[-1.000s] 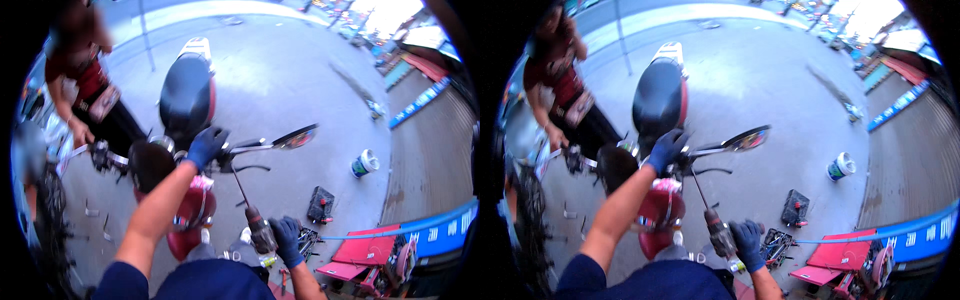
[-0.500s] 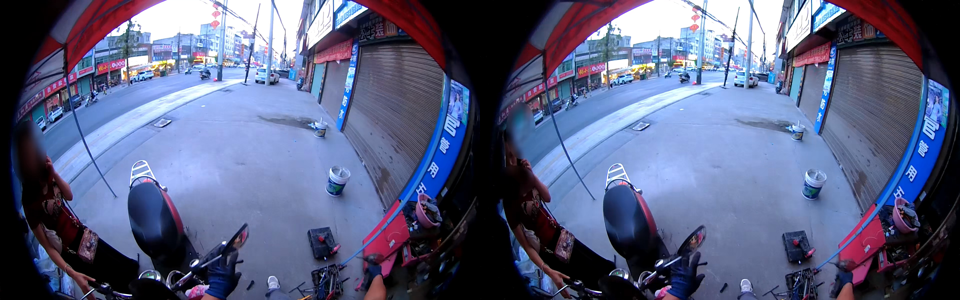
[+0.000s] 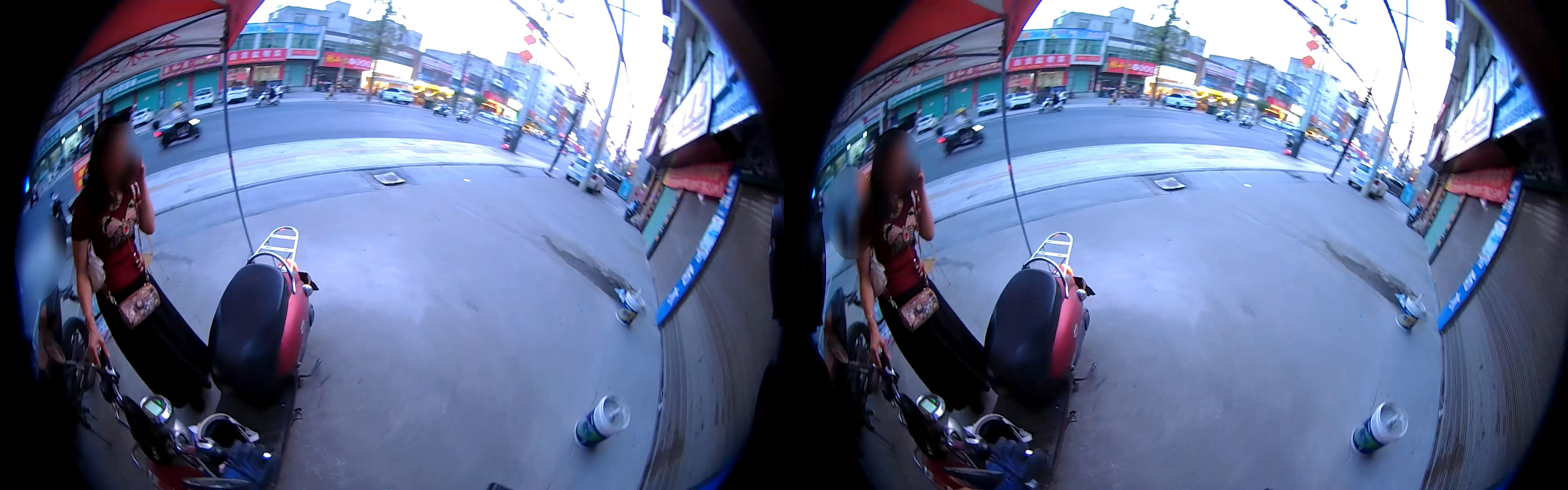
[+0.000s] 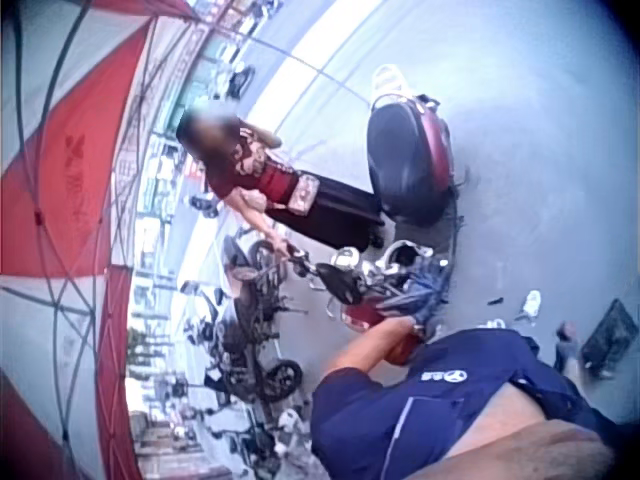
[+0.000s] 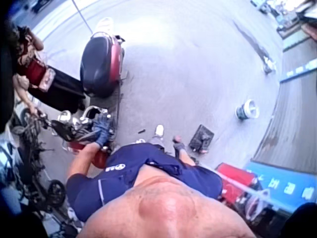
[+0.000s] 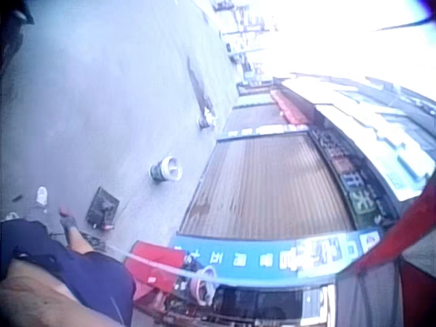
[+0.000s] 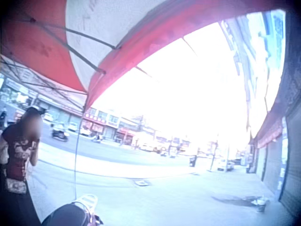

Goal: The person uses a power drill to unscrew and reattach components on the front of a red motorcycle. The person also manipulates wires and small plastic parts by hand.

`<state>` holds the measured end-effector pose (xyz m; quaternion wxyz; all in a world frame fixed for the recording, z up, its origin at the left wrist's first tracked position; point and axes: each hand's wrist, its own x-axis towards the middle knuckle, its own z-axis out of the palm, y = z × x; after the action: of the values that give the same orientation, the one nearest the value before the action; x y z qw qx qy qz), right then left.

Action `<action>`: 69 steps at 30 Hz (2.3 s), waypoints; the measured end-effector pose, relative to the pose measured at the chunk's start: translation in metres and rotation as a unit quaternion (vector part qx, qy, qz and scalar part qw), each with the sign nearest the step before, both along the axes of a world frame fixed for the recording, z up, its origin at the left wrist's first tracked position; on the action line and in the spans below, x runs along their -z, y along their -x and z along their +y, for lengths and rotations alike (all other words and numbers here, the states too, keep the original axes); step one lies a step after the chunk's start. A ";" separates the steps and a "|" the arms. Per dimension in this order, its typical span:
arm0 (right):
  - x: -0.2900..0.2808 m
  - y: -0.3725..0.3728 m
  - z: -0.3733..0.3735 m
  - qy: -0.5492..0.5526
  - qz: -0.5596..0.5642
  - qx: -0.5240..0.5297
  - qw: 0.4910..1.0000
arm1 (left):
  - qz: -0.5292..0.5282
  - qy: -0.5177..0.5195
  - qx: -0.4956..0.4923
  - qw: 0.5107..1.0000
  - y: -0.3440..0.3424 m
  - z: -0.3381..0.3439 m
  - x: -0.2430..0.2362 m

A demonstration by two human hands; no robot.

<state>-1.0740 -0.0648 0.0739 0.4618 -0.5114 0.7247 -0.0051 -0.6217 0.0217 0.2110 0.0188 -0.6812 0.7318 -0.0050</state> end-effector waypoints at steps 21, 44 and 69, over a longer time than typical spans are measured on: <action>0.144 -0.027 -0.289 -0.176 -0.042 -0.113 0.977 | 0.771 0.532 -0.351 0.013 0.038 0.054 0.022; 0.088 -0.371 -0.396 -0.162 0.009 -0.442 0.882 | 0.470 0.487 -0.717 0.166 0.001 0.020 0.032; 0.215 -0.409 -0.534 -0.284 0.066 -0.408 0.865 | 0.404 0.447 -0.791 0.107 0.002 0.032 0.051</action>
<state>-0.6649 -0.5984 -0.1411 0.4988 -0.6077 0.4501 0.4235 -0.6237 0.0539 0.1603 -0.5942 -0.6621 -0.4551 -0.0381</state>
